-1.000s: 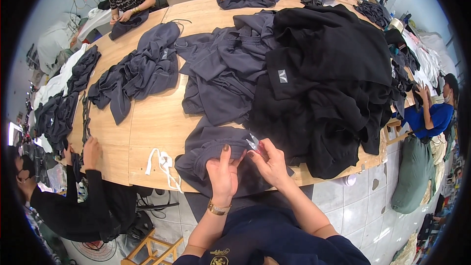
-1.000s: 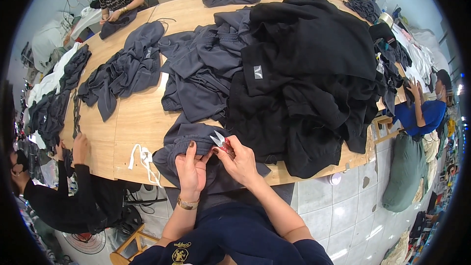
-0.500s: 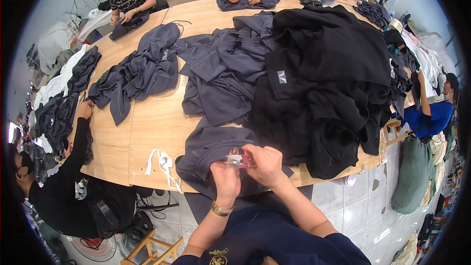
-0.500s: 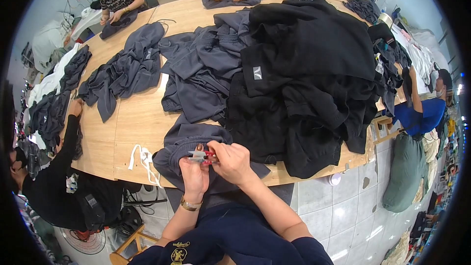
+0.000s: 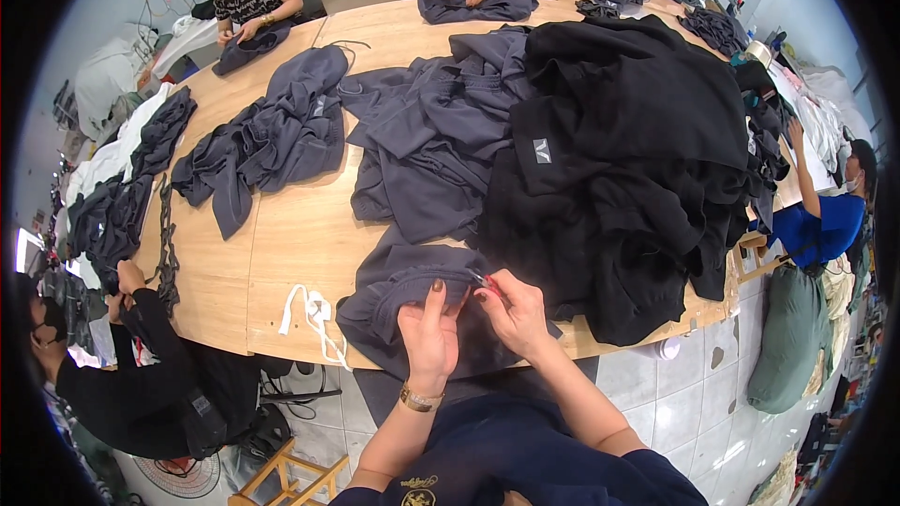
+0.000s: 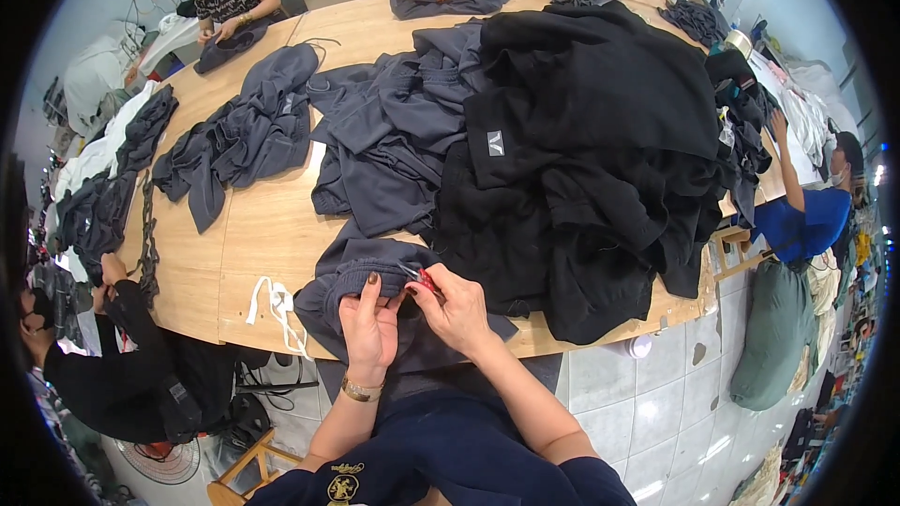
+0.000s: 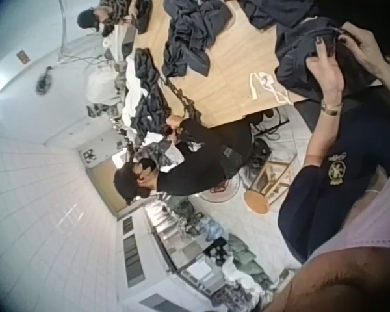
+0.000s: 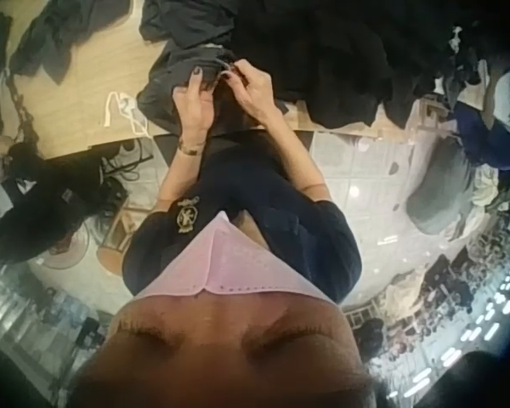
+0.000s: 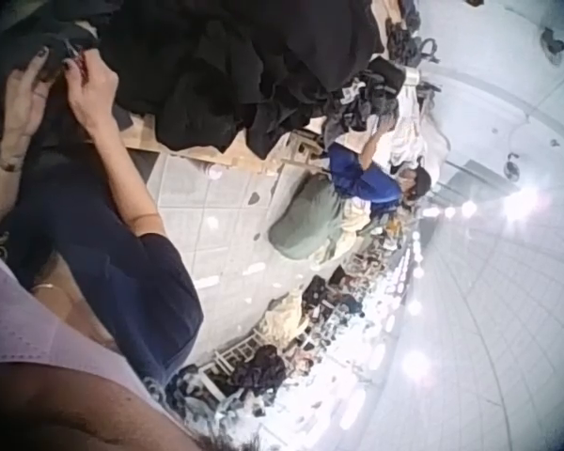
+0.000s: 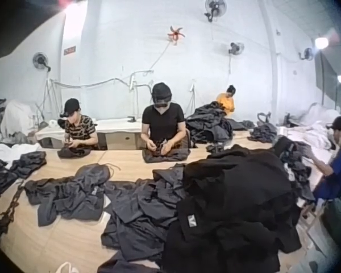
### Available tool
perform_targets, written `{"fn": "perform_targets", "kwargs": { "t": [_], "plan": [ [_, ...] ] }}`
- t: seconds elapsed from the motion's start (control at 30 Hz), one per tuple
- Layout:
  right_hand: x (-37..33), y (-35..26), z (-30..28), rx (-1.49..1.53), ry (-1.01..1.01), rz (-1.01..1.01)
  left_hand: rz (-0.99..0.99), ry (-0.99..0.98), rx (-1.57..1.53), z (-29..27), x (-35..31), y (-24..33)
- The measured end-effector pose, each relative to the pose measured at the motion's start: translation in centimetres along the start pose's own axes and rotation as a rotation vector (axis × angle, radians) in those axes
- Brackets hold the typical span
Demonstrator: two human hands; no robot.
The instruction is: Trimming loose threads and cleaning garment labels using thread snippers in a textile factory.
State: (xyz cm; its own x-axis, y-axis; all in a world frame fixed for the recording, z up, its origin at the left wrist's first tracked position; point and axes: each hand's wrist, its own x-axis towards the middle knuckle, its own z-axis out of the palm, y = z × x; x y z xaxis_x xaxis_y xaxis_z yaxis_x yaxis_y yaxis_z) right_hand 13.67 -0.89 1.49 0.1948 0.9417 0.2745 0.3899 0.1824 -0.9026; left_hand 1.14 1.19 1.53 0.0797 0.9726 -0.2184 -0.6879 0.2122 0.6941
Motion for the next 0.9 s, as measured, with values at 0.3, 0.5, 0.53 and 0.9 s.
{"fn": "perform_targets", "kwargs": {
  "t": [0.3,0.5,0.53,0.9],
  "plan": [
    [0.01,0.36,-0.7,-0.35,0.017,-0.225,0.061,0.014,0.029,-0.08,0.14,-0.11],
    [0.26,0.25,-0.72,-0.383,0.012,-0.251,0.085,0.018,0.061,-0.37,0.09,-0.15],
    [0.26,0.23,-0.71,-0.39,0.014,-0.259,0.072,0.0,0.05,-0.44,0.06,-0.06],
    [0.55,0.51,-0.75,-0.484,0.018,-0.339,0.067,-0.005,0.028,-0.6,0.1,-0.16]
  ]
}}
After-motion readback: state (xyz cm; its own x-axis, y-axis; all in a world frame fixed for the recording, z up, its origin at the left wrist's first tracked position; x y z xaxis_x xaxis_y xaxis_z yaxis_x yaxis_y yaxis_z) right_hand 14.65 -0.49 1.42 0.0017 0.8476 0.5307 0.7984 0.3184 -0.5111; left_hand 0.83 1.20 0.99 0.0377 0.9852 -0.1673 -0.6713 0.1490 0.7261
